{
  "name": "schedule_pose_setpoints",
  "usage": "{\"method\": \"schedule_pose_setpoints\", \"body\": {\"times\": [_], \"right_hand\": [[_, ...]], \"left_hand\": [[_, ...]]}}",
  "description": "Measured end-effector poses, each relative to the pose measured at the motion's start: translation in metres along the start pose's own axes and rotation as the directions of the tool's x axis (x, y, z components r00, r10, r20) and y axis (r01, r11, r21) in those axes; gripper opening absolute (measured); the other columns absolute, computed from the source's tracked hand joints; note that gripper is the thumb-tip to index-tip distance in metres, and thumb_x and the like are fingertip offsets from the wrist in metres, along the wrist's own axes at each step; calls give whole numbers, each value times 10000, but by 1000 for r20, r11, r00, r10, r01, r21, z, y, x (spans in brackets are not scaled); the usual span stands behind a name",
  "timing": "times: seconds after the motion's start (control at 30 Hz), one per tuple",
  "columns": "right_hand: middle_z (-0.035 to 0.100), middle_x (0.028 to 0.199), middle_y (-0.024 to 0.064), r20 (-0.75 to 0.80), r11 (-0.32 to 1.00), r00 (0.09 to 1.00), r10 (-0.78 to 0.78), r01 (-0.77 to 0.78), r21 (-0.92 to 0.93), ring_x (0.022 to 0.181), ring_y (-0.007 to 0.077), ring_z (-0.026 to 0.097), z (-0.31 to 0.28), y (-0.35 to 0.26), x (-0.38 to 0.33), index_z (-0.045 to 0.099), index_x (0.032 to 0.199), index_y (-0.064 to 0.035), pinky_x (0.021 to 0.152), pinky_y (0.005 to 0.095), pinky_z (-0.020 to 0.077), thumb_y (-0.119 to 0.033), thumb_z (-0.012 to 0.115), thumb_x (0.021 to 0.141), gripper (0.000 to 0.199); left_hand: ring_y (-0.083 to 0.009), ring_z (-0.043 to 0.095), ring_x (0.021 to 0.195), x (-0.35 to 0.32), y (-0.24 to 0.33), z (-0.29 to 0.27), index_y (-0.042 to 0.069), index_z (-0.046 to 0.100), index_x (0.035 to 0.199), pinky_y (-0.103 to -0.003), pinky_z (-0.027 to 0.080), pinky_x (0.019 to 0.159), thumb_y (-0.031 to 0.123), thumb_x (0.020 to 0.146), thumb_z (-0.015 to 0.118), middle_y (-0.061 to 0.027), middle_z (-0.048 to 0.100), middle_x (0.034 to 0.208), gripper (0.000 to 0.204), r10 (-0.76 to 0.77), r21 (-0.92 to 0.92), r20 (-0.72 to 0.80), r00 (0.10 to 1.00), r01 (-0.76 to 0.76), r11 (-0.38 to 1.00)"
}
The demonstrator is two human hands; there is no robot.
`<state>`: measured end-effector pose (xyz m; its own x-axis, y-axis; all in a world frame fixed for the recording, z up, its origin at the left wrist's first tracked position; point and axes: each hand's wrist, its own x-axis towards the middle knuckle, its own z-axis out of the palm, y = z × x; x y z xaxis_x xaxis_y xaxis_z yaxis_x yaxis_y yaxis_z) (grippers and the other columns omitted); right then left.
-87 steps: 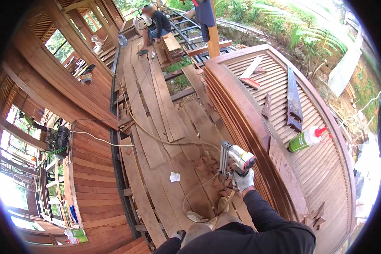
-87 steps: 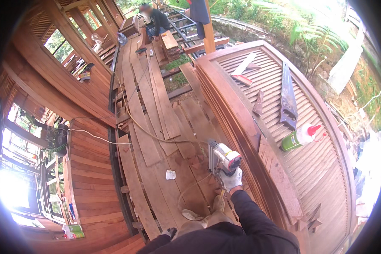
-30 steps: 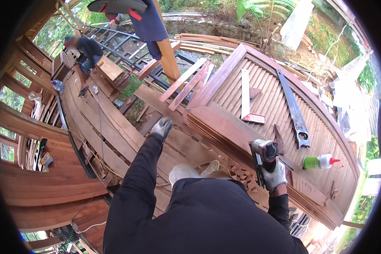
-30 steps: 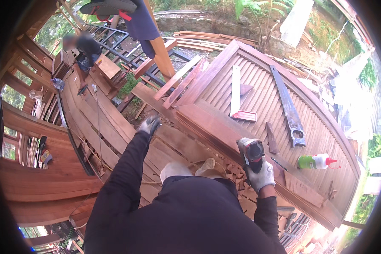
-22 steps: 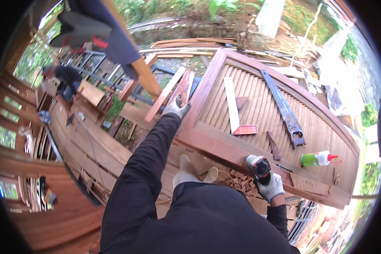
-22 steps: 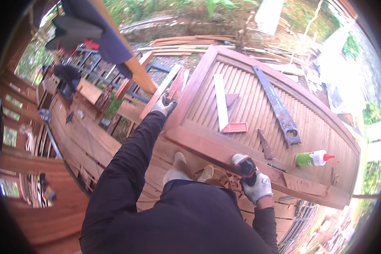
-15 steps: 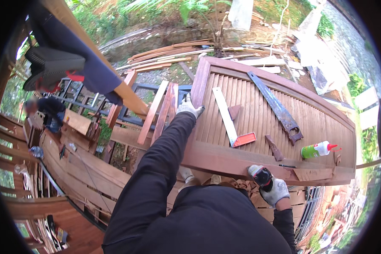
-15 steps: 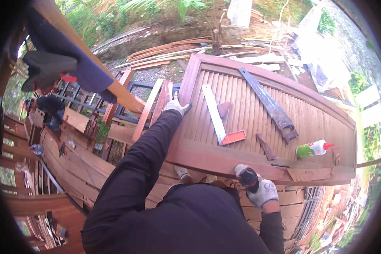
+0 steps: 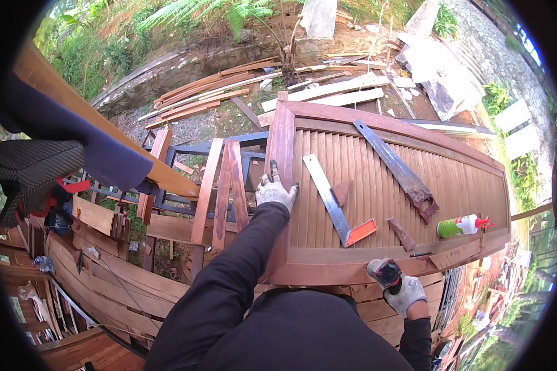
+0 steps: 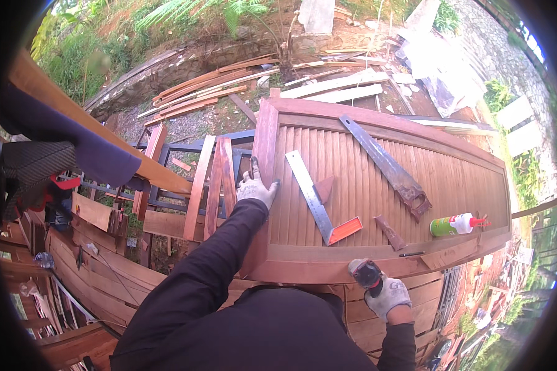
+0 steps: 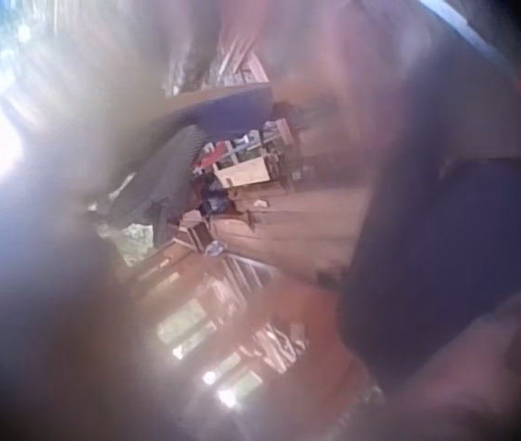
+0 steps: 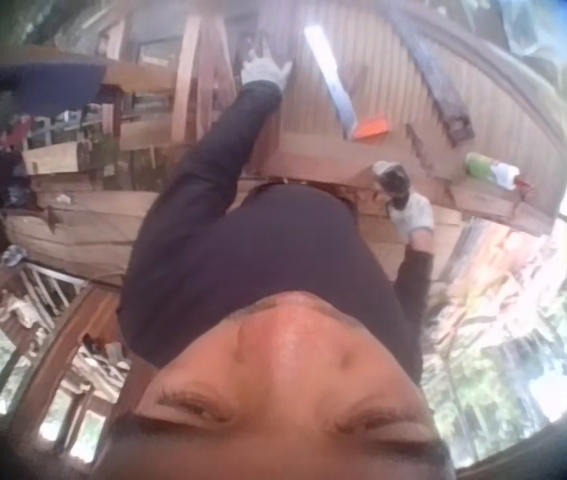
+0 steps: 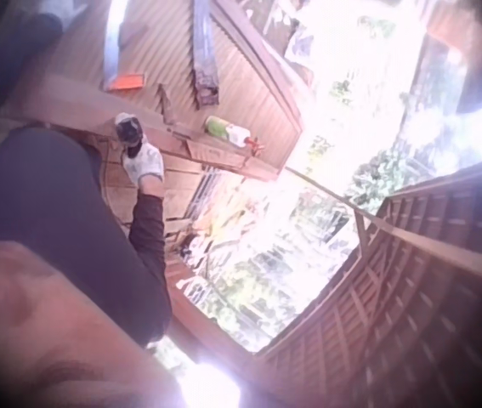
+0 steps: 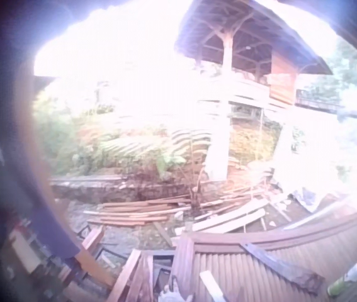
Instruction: The person assembles a wooden frame by positioning planks and using a nail gun to fasten them together. They also use a sanding block to smooth the edges of the wood. The person works on a partially constructed wooden structure in an outdoor setting.
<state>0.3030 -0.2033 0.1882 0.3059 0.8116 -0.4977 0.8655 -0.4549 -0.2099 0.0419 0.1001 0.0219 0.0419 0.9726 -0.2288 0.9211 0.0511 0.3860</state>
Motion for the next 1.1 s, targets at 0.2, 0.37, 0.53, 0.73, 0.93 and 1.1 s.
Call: {"method": "schedule_pose_setpoints", "body": {"times": [0.2, 0.37, 0.53, 0.73, 0.93, 1.1], "right_hand": [[713, 908, 227, 9, 1000, 1000, 7, -7, -1, 886, 414, 692, 1, 12, 1, 671, 1073, -75, 786, 492, 558, -295, 702, 786, 362], [718, 916, 215, 51, 998, 998, -43, 40, 50, 886, 402, 698, -5, 30, 13, 676, 1066, -90, 782, 482, 562, -305, 721, 772, 367], [721, 909, 201, 137, 998, 989, -58, 52, 47, 874, 387, 701, -6, 51, 20, 690, 1095, -117, 782, 466, 568, -350, 758, 740, 430], [729, 909, 188, 139, 974, 981, -132, 103, 202, 853, 386, 706, -25, 62, 39, 712, 1053, -89, 752, 459, 571, -369, 786, 728, 436], [730, 889, 188, 2, 898, 1000, -5, 4, 440, 851, 348, 733, -26, 88, 31, 714, 1000, -4, 749, 393, 578, -227, 837, 715, 382], [729, 800, 164, -117, 898, 985, 128, -65, 435, 750, 305, 739, -15, 90, 21, 724, 900, 2, 669, 384, 565, -172, 818, 723, 266]], "left_hand": [[-427, 503, 1315, 45, 6, 10, 82, 94, 1629, -494, 398, 1113, 565, 905, 613, -287, 451, 1473, 1014, -25, -132, -37, 999, 20, 991], [-413, 541, 1278, 141, 45, -7, 73, 139, 1621, -491, 456, 1055, 561, 901, 621, -256, 467, 1475, 994, -44, -18, -129, 991, 42, 999], [-413, 576, 1236, 175, 65, -12, 90, 149, 1625, -474, 492, 1020, 567, 917, 597, -269, 480, 1459, 964, -38, 80, -166, 985, 52, 995], [-412, 533, 1314, 174, 70, -13, 97, 149, 1625, -482, 441, 1073, 625, 958, 495, -287, 461, 1481, 918, -50, 44, -113, 992, 55, 998], [-410, 557, 1289, 232, 14, 22, -10, 361, 1518, -428, 448, 1072, 521, 939, 599, -291, 537, 1418, 820, -185, -350, -135, 973, 127, 928], [-346, 625, 1191, 287, 10, -6, -6, 541, 1409, -421, 492, 991, 548, 868, 697, -241, 632, 1327, 790, -84, -302, 83, 993, 106, 948]]}}
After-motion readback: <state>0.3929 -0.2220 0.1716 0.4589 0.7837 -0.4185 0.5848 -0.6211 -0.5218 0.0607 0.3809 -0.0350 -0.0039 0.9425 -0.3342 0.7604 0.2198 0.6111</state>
